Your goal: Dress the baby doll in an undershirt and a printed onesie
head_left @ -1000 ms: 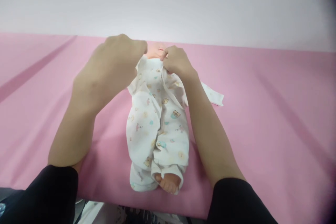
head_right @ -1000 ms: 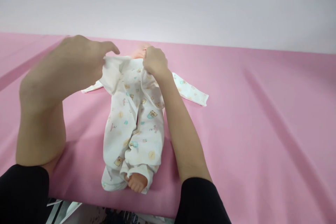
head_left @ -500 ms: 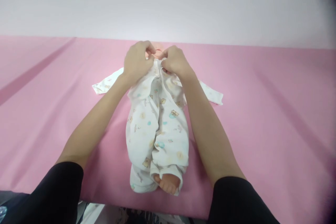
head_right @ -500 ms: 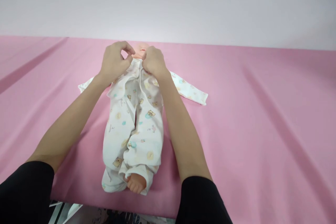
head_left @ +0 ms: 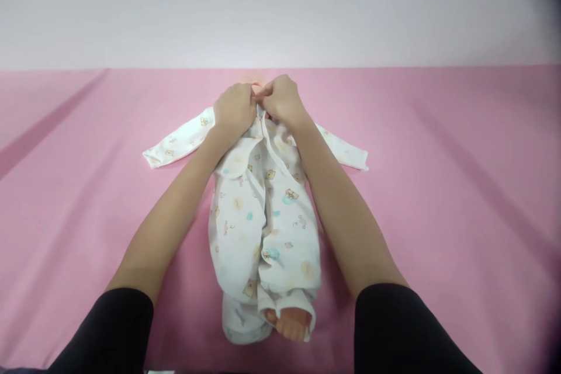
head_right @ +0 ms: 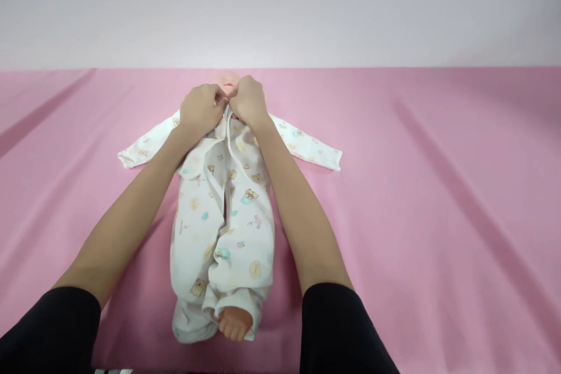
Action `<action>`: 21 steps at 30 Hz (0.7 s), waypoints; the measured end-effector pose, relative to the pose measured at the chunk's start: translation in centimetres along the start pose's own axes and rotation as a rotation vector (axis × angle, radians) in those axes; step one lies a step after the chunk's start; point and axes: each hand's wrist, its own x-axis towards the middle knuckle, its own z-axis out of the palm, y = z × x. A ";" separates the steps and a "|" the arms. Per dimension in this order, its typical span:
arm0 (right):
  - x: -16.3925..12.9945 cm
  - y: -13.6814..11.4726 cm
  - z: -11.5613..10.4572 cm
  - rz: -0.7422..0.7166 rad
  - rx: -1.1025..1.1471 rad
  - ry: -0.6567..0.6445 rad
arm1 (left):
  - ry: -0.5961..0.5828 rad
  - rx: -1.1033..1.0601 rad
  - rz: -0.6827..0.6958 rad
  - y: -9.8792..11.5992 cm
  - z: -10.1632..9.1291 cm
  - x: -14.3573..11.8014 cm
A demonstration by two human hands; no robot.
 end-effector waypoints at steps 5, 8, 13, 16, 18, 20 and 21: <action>0.7 -0.3 0.1 -0.068 0.007 0.210 | 0.084 -0.285 0.004 -0.6 0.9 0.5; 0.6 -0.4 -0.5 -0.048 0.035 0.162 | 0.084 -0.424 -0.018 -1.3 1.2 0.7; 0.1 -0.5 -1.1 -0.060 0.035 0.048 | 0.053 -0.550 -0.095 -2.0 1.4 0.8; -0.3 -0.9 -1.4 -0.046 0.042 0.045 | 0.056 -0.548 -0.090 -2.2 1.4 0.7; -0.7 -1.4 -1.7 -0.023 0.069 0.018 | 0.064 -0.528 -0.074 -2.1 1.3 0.7; -1.2 -2.0 -2.3 -0.010 0.103 -0.021 | 0.078 -0.507 -0.051 -2.0 1.2 0.5; -1.5 -2.4 -2.5 -0.013 0.115 -0.040 | 0.089 -0.496 -0.039 -1.8 1.1 0.4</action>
